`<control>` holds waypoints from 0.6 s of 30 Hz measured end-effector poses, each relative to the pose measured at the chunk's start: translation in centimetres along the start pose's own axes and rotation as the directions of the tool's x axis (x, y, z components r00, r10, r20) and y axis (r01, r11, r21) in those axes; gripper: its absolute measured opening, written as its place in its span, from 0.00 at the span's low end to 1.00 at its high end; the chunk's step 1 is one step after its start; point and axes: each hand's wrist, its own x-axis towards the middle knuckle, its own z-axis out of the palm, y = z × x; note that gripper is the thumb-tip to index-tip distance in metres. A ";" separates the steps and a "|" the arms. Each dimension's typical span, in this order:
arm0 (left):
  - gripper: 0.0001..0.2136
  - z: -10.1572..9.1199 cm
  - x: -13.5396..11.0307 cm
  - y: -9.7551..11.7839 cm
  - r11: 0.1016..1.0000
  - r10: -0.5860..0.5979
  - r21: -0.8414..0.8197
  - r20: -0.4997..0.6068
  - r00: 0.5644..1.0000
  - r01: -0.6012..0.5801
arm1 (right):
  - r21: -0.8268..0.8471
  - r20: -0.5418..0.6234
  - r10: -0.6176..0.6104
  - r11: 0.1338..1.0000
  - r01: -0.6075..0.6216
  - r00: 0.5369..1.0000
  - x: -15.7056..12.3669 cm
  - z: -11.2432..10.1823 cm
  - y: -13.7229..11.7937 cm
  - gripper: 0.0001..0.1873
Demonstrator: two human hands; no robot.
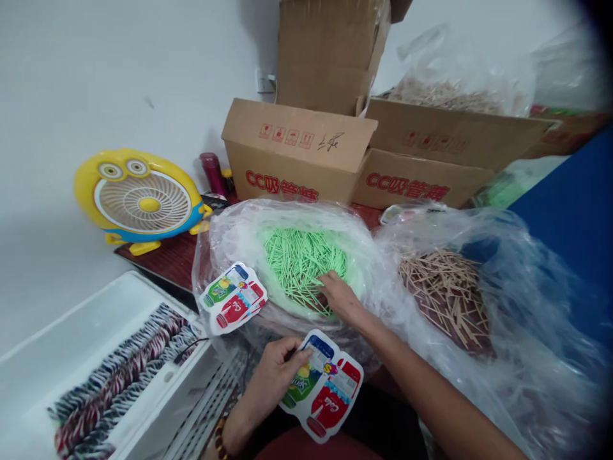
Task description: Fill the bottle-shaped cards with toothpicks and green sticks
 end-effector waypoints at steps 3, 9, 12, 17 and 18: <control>0.16 0.2 0.2 -0.1 1.000 -0.006 -0.010 0.002 1.000 0.006 | 0.360 -0.122 0.094 0.932 -0.044 0.988 -0.5 0.4 0.1 0.13; 0.15 0.0 0.4 0.0 0.998 -0.032 -0.050 -0.009 0.999 0.032 | 0.687 -0.127 0.160 0.726 -0.030 0.979 -2.3 2.5 0.2 0.14; 0.15 -0.2 0.5 0.3 0.999 -0.014 -0.048 -0.015 1.000 0.013 | 0.829 -0.145 0.267 0.558 -0.030 0.953 -2.6 1.7 -0.6 0.15; 0.16 -0.3 1.0 1.1 0.999 0.000 -0.047 0.015 1.000 0.000 | 0.984 -0.141 0.328 0.146 0.097 0.934 -4.2 -1.4 -3.8 0.13; 0.16 -0.3 1.2 1.3 0.999 0.014 -0.047 0.032 0.999 -0.012 | 0.989 -0.140 0.316 0.098 0.114 0.938 -4.8 -1.9 -4.5 0.13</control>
